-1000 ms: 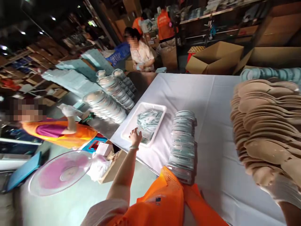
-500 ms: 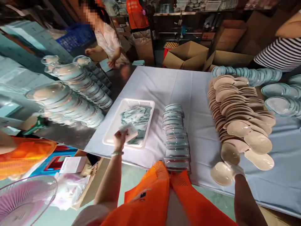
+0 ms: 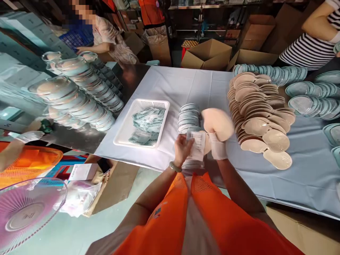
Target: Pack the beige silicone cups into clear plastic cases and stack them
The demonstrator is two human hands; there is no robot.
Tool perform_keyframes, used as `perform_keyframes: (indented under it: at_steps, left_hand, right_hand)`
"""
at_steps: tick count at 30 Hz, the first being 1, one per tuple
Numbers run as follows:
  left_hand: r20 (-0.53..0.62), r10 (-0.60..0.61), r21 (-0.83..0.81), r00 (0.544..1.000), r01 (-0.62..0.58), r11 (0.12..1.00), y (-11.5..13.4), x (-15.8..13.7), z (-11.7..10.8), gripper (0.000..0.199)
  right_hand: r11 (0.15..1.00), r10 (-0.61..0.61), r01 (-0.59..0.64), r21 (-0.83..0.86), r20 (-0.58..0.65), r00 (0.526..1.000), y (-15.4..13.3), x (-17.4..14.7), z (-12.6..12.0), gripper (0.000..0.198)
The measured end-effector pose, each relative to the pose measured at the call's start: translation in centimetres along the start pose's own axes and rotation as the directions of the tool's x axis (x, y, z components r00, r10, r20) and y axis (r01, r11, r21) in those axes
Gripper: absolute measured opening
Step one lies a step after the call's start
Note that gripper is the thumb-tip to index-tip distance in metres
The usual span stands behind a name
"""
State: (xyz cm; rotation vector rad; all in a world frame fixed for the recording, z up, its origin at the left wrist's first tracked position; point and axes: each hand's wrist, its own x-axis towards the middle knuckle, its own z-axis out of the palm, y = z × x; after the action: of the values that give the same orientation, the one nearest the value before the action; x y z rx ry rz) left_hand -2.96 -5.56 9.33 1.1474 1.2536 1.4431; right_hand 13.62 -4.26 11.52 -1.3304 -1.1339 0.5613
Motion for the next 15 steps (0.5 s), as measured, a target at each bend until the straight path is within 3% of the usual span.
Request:
perform_keyframes:
  at_steps: [1,2,3,4,5,6,7,8,9,11,13,15]
  left_hand:
    - [-0.025,0.026,-0.022,0.999,-0.026,0.999,-0.1,0.3,-0.5,0.049]
    - [-0.042,0.052,-0.061,0.998,-0.054,0.997,0.0,0.5,-1.0,0.056]
    - [-0.037,0.076,-0.111,0.996,-0.08,0.991,0.1,0.5,-1.3,0.062]
    - [-0.006,0.097,-0.164,0.995,-0.097,0.982,0.2,0.3,-1.5,0.067]
    - [0.048,0.111,-0.21,0.993,-0.099,0.973,0.3,-0.1,-1.5,0.074]
    - [0.124,0.113,-0.243,0.986,-0.081,0.967,0.5,-0.7,-1.5,0.081]
    - [0.215,0.098,-0.259,0.972,-0.04,0.965,0.5,-1.4,-1.5,0.089]
    - [0.311,0.064,-0.256,0.948,0.019,0.967,0.5,-2.2,-1.6,0.095]
    - [0.394,0.02,-0.235,0.919,0.079,0.969,0.2,-3.0,-1.7,0.096]
    - [0.436,-0.043,-0.126,0.899,0.108,0.986,-0.9,-4.7,-2.3,0.077]
    - [0.316,-0.008,0.13,0.949,-0.034,0.991,-3.1,-6.2,-2.9,0.045]
    - [0.187,0.098,0.472,0.978,-0.177,0.864,-6.0,-7.5,-3.0,0.025]
  right_hand:
    - [0.989,-0.112,0.117,-0.085,0.068,0.991,-0.8,-0.2,-0.5,0.035]
    - [0.951,-0.241,0.271,-0.149,0.193,0.951,-1.4,-0.5,-1.4,0.027]
    - [0.882,-0.365,0.439,-0.169,0.344,0.865,-1.8,-0.9,-2.4,0.037]
    - [0.784,-0.474,0.603,-0.146,0.485,0.735,-1.9,-1.4,-3.4,0.049]
    - [0.647,-0.556,0.753,-0.119,0.603,0.572,-1.7,-1.9,-4.3,0.06]
    - [0.509,-0.593,0.855,-0.099,0.679,0.432,-1.2,-2.3,-4.9,0.064]
    - [0.42,-0.599,0.901,-0.109,0.712,0.366,-0.4,-2.6,-5.4,0.062]
    - [0.416,-0.589,0.896,-0.155,0.705,0.395,0.6,-2.8,-5.6,0.053]
    - [0.482,-0.559,0.849,-0.217,0.67,0.488,1.7,-2.8,-5.7,0.045]
    - [0.737,-0.412,0.609,-0.294,0.519,0.749,4.0,-2.8,-5.8,0.039]
    - [0.917,-0.2,0.299,-0.265,0.342,0.918,6.3,-3.1,-6.2,0.044]
    - [0.983,0.026,0.002,-0.184,0.15,0.988,8.3,-3.9,-7.2,0.047]
